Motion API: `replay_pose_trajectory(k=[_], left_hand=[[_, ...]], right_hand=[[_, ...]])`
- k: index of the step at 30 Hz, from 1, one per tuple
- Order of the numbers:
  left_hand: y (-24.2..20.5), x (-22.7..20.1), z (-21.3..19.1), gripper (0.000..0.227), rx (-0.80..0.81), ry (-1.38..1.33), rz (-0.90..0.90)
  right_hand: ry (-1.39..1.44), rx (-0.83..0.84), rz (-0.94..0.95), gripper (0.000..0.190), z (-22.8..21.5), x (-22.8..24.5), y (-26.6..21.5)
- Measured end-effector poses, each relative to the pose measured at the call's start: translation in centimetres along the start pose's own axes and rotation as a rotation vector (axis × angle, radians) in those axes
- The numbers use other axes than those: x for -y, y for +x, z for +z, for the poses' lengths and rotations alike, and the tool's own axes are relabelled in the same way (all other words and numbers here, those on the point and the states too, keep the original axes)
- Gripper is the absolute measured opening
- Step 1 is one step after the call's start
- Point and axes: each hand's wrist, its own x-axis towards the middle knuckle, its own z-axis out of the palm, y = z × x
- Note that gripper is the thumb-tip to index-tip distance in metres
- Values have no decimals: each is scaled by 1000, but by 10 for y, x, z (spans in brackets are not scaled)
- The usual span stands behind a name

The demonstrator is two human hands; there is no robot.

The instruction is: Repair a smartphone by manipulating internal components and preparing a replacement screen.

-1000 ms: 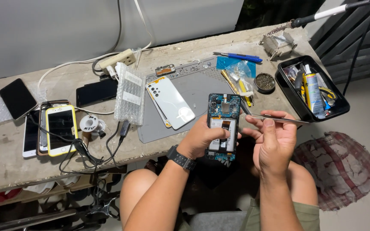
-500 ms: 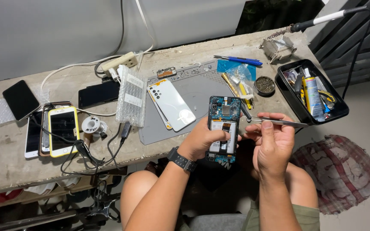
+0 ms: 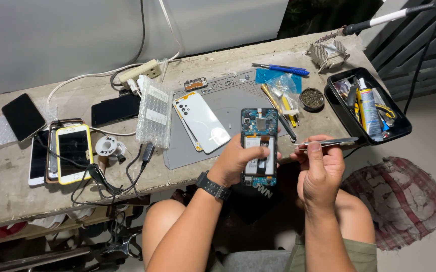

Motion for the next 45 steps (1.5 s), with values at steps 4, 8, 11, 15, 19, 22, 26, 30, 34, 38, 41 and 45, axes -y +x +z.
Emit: replay_pose_trajectory(k=[4, 8, 11, 15, 19, 22, 26, 30, 34, 38, 41, 45], left_hand=[[20, 17, -21, 40, -15, -127, 14], [45, 26, -54, 73, -10, -483, 33], [49, 17, -67, 90, 13, -558, 44], [43, 6, -69, 89, 24, -553, 86], [46, 8, -74, 90, 65, -564, 87], [48, 10, -79, 92, 105, -565, 75], [47, 11, -85, 90, 140, -561, 70], [39, 4, -84, 89, 140, -510, 89], [25, 4, -89, 92, 186, -523, 99], [15, -10, -87, 91, 217, -501, 127], [13, -11, -87, 91, 233, -498, 137], [15, -7, -87, 88, 229, -488, 119]], right_hand=[[-9, -2, 3, 22, 6, 3, -5], [-8, 27, 16, 23, 10, 10, -5], [2, 58, 24, 23, 14, 18, -8], [-8, 80, 38, 19, 24, 34, -20], [-12, 88, 23, 20, 19, 43, -27], [-27, 110, -16, 22, 17, 57, -32], [-72, 138, -86, 23, 11, 79, -41], [-108, 140, -161, 21, 14, 116, -59], [-200, 181, -181, 22, 25, 155, -87], [-257, 249, -212, 21, 36, 171, -102], [-263, 290, -210, 19, 42, 168, -109], [-285, 353, -202, 18, 47, 164, -117]])
